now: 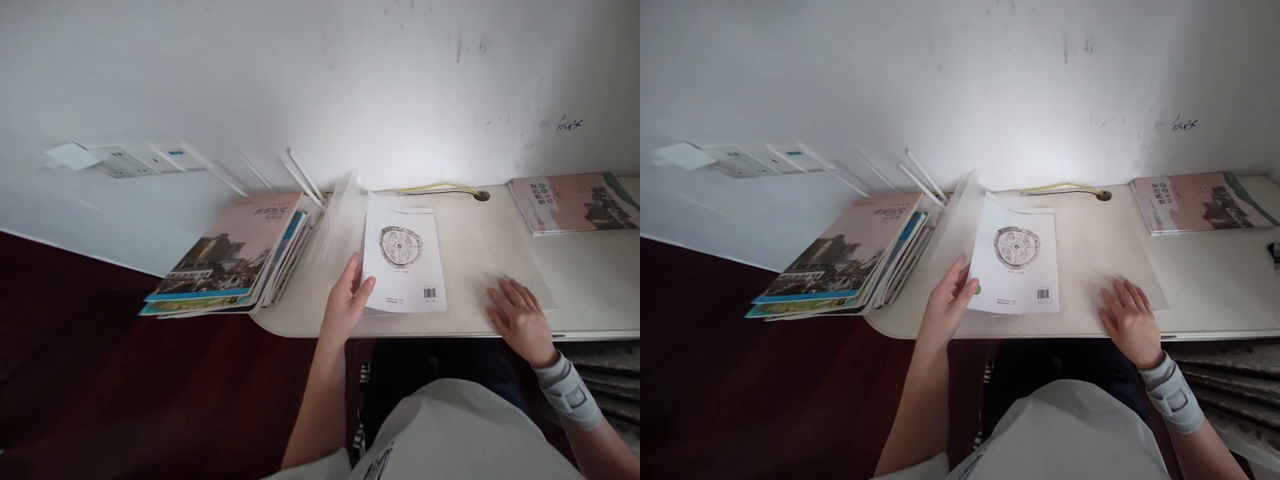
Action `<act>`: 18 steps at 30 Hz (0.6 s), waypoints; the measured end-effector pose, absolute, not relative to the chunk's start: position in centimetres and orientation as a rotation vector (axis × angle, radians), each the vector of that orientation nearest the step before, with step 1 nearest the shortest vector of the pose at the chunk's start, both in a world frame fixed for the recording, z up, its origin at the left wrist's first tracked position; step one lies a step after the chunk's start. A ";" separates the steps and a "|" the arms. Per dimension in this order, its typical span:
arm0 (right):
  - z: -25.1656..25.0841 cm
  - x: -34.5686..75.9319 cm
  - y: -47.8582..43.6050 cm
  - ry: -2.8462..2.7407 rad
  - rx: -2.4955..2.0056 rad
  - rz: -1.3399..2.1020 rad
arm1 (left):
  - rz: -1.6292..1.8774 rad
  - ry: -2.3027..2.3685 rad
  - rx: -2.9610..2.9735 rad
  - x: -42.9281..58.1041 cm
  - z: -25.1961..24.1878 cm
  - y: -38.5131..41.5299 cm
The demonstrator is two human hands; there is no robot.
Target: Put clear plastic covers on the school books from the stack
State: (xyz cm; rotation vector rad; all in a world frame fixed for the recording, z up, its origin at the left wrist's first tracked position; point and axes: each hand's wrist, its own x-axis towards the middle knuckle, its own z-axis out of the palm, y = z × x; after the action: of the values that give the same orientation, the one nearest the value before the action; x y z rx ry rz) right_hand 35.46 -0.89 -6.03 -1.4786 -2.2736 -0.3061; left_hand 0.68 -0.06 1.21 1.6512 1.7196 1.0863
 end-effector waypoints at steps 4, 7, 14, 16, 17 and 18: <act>-6.0 35.3 -1.0 -2.257 -1.491 -0.251 | 1.225 1.576 1.772 4.2 0.9 -0.7; -6.0 35.4 -0.7 -2.203 -1.493 -0.167 | 1.234 1.695 2.125 7.8 -0.6 0.3; -6.4 37.0 0.6 -2.033 -1.649 -0.174 | 0.479 1.390 2.951 15.9 -2.5 2.1; -6.5 37.3 0.7 -2.047 -1.657 -0.154 | 0.361 1.366 2.988 17.2 -2.8 2.5; -6.4 37.3 0.8 -2.044 -1.653 -0.137 | 0.336 1.365 2.995 17.6 -2.9 2.7; -6.4 37.3 0.8 -2.032 -1.648 -0.119 | 0.326 1.365 3.002 18.0 -3.0 2.9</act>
State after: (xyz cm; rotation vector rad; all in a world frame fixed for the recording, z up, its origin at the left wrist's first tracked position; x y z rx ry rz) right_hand 37.34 0.76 -6.39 -1.6484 -2.0323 -0.1188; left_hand 17.98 2.88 -3.04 3.0020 1.3645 0.3261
